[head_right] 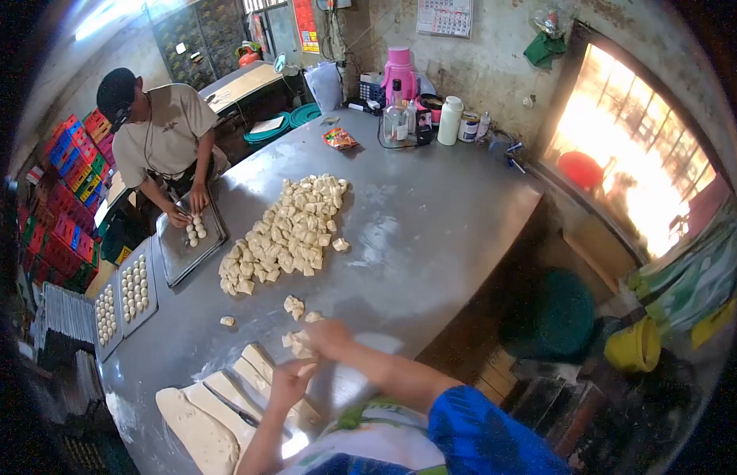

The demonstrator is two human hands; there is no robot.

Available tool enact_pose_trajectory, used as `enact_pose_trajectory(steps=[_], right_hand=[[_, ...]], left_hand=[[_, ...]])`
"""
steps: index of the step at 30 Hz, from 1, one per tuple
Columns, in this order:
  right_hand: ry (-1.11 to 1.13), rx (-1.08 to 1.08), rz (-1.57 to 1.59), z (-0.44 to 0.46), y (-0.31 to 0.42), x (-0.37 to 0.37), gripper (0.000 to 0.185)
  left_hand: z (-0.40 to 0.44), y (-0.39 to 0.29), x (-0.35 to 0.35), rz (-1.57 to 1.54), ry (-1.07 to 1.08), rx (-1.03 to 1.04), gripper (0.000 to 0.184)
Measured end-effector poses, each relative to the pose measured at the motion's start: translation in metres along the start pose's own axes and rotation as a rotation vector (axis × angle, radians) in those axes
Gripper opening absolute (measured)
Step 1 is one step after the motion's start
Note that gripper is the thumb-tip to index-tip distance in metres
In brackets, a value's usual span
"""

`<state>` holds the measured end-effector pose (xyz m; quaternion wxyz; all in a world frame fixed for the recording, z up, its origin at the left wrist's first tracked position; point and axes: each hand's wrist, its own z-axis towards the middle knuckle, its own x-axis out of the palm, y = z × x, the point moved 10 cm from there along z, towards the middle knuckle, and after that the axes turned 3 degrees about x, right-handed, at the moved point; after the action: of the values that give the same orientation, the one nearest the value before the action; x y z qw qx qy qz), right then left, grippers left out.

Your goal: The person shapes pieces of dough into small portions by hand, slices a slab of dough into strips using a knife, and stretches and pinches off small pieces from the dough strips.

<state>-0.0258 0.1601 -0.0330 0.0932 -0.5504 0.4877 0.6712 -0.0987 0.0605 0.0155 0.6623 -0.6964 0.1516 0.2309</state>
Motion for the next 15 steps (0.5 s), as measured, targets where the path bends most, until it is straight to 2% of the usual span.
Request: enact_pose_trajectory(steps=[2,3,6,8,12,14,15], right_hand=[[-0.08,-0.049,-0.001,0.0,-0.011,-0.002,0.03],[-0.135,-0.115,0.02,-0.003,0.001,-0.012,0.031],[-0.16,-0.258,0.175,-0.015,0.029,-0.024,0.031],[-0.108,-0.308,0.301,-0.024,0.043,-0.034,0.031],[0.056,-0.422,0.691,-0.027,0.061,-0.051,0.036],[-0.192,-0.351,0.537,-0.033,0.052,-0.058,0.031],[-0.168,-0.363,0.551,-0.034,0.05,-0.053,0.031]], left_hand=[[-0.01,-0.023,-0.003,-0.219,-0.037,0.197,0.037],[-0.004,-0.022,-0.005,-0.218,-0.057,0.202,0.037],[-0.006,-0.019,-0.03,0.045,-0.415,0.32,0.032],[-0.003,-0.018,-0.039,0.144,-0.533,0.354,0.03],[0.011,0.028,-0.016,-0.132,-0.115,0.01,0.03],[0.011,0.026,-0.001,-0.013,-0.167,0.019,0.027],[0.009,0.018,0.003,-0.006,-0.183,-0.004,0.027]])
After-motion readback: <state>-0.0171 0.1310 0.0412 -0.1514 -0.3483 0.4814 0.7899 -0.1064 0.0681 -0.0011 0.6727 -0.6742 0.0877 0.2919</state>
